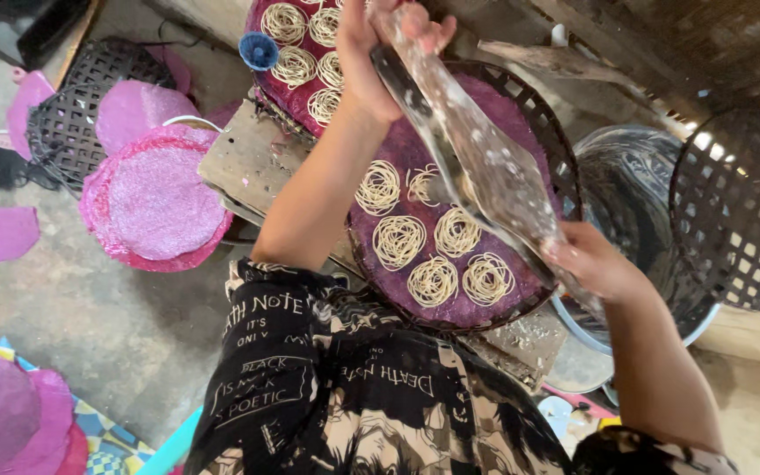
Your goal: The person scoops dough from a large bucket with an orange scraper and loads it into a handheld metal noodle press. They squeeze the press to extrude noodle strands onto round pink trays, forming nests, and place small colored cups on the trays as markers.
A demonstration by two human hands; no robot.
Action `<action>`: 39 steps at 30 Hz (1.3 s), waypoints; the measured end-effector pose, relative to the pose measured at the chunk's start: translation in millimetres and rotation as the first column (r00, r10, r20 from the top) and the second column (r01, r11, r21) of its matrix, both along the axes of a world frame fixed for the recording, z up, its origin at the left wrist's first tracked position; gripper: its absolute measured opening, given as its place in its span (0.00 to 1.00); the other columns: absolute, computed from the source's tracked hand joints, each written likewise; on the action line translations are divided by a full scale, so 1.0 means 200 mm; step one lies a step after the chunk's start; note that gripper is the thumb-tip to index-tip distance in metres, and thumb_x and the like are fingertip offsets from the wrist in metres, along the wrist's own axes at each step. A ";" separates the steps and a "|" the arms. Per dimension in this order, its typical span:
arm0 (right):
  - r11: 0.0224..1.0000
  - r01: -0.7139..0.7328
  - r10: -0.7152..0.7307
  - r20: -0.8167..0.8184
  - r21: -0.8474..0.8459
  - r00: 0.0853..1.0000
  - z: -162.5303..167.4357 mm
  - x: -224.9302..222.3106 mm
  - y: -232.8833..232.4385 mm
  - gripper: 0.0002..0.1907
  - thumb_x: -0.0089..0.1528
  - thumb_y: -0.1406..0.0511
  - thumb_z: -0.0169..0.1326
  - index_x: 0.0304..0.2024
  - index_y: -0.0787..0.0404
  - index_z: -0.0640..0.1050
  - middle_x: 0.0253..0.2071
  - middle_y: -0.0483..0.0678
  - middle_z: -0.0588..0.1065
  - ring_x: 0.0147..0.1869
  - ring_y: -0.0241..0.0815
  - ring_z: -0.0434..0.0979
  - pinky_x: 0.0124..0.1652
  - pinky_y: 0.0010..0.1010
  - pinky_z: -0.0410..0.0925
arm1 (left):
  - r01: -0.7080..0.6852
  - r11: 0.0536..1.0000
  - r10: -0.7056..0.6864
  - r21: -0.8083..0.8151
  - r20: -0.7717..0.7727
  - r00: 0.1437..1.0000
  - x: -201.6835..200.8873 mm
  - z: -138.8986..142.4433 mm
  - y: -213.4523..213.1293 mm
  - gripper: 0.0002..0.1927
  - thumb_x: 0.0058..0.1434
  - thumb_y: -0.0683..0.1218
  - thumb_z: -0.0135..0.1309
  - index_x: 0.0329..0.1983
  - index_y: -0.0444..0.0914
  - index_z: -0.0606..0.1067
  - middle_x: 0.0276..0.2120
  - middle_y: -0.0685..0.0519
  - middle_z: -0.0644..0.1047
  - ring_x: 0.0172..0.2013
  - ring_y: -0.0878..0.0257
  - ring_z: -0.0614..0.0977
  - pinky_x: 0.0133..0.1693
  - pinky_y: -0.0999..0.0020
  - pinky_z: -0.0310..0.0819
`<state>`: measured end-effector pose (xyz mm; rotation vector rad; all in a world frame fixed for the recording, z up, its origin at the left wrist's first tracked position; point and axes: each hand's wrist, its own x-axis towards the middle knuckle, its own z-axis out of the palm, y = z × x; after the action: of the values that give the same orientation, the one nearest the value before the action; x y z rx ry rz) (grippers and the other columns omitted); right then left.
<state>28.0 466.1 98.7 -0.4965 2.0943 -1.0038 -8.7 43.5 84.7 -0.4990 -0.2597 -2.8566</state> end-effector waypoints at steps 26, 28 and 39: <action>0.998 0.068 -0.067 -0.171 0.005 0.983 0.08 0.03 -0.15 0.31 0.59 0.50 0.60 0.53 0.68 0.81 0.34 0.46 0.79 0.36 0.34 0.74 0.36 0.29 0.68 | -0.091 0.990 0.068 -0.109 -0.199 0.978 -0.05 0.01 -0.04 0.26 0.71 0.64 0.37 0.31 0.40 0.71 0.24 0.53 0.71 0.27 0.59 0.74 0.55 0.57 0.69; 0.998 0.058 -0.059 -0.130 -0.010 0.990 0.04 0.06 -0.20 0.29 0.59 0.50 0.59 0.50 0.68 0.82 0.32 0.46 0.79 0.35 0.34 0.73 0.35 0.29 0.68 | -0.084 0.989 0.066 -0.118 -0.152 0.986 -0.01 0.01 -0.09 0.27 0.71 0.65 0.37 0.32 0.40 0.72 0.24 0.53 0.71 0.25 0.59 0.73 0.53 0.59 0.69; 0.997 0.072 -0.071 0.120 0.002 0.990 -0.18 0.17 0.09 0.27 0.60 0.50 0.57 0.43 0.70 0.82 0.32 0.50 0.81 0.36 0.39 0.80 0.38 0.33 0.73 | 0.083 0.996 -0.076 -0.031 0.164 0.983 0.15 -0.10 0.12 0.33 0.72 0.69 0.32 0.58 0.42 0.74 0.18 0.54 0.70 0.21 0.57 0.73 0.60 0.54 0.69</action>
<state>62.8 484.4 61.7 -0.3555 2.0153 -1.0515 21.3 67.6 64.8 -0.2883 -0.3294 -2.9796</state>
